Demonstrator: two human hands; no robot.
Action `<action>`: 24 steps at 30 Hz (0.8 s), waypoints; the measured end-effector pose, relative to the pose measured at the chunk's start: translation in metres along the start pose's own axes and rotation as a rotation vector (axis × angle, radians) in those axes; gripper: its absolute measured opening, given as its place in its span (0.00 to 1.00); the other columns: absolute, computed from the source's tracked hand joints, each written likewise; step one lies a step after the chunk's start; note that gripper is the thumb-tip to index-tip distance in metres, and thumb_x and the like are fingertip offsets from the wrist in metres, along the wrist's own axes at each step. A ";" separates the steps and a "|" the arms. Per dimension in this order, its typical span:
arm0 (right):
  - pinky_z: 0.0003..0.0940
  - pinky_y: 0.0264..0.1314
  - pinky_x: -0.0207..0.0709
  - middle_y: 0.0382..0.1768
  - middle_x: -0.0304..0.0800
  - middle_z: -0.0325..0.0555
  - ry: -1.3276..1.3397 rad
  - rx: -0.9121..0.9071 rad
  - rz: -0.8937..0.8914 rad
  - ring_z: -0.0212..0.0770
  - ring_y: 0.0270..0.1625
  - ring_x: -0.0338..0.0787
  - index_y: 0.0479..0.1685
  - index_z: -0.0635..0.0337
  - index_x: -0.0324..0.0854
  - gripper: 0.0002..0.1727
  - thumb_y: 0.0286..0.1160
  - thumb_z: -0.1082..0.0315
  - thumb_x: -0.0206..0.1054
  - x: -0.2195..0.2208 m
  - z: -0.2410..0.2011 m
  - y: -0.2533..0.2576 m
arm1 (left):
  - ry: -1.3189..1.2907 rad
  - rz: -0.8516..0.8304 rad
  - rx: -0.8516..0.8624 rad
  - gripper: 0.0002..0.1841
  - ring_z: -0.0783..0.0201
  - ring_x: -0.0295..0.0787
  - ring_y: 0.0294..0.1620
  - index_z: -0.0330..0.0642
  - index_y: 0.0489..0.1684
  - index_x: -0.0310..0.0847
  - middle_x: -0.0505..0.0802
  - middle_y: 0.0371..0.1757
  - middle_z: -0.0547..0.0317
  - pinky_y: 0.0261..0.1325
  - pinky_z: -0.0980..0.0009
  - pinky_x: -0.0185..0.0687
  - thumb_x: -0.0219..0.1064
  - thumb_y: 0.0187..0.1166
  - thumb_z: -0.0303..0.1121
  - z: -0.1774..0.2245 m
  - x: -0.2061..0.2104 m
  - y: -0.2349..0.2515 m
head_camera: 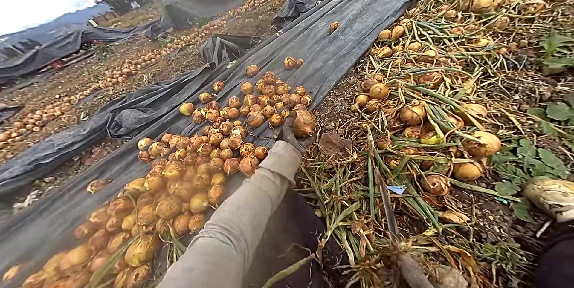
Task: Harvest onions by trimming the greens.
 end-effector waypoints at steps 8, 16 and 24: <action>0.39 0.39 0.94 0.37 0.96 0.55 0.208 -0.150 0.262 0.47 0.37 0.98 0.54 0.74 0.79 0.21 0.58 0.78 0.73 -0.048 -0.017 0.038 | 1.167 -0.801 0.202 0.23 0.59 0.89 0.55 0.45 0.73 0.76 0.90 0.61 0.52 0.58 0.59 0.87 0.71 0.78 0.27 -0.044 0.074 -0.155; 0.34 0.37 0.91 0.36 0.92 0.44 0.038 -0.228 0.419 0.36 0.35 0.93 0.56 0.67 0.81 0.27 0.50 0.76 0.77 -0.058 -0.001 0.047 | 1.303 -0.720 -0.169 0.13 0.64 0.86 0.47 0.33 0.55 0.84 0.90 0.46 0.50 0.57 0.65 0.82 0.68 0.82 0.33 -0.170 0.054 -0.164; 0.40 0.30 0.95 0.37 0.94 0.52 0.194 -0.029 0.281 0.47 0.31 0.97 0.61 0.67 0.77 0.29 0.53 0.83 0.75 -0.061 0.000 0.037 | 1.528 -0.478 0.055 0.15 0.52 0.88 0.50 0.35 0.52 0.87 0.91 0.47 0.43 0.57 0.54 0.83 0.64 0.86 0.40 -0.187 0.069 -0.124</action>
Point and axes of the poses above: each hand's wrist, its own y-axis towards the middle knuckle, its own x-axis out of the palm, z = x × y, the point moved 4 cm from there along y, towards the middle knuckle
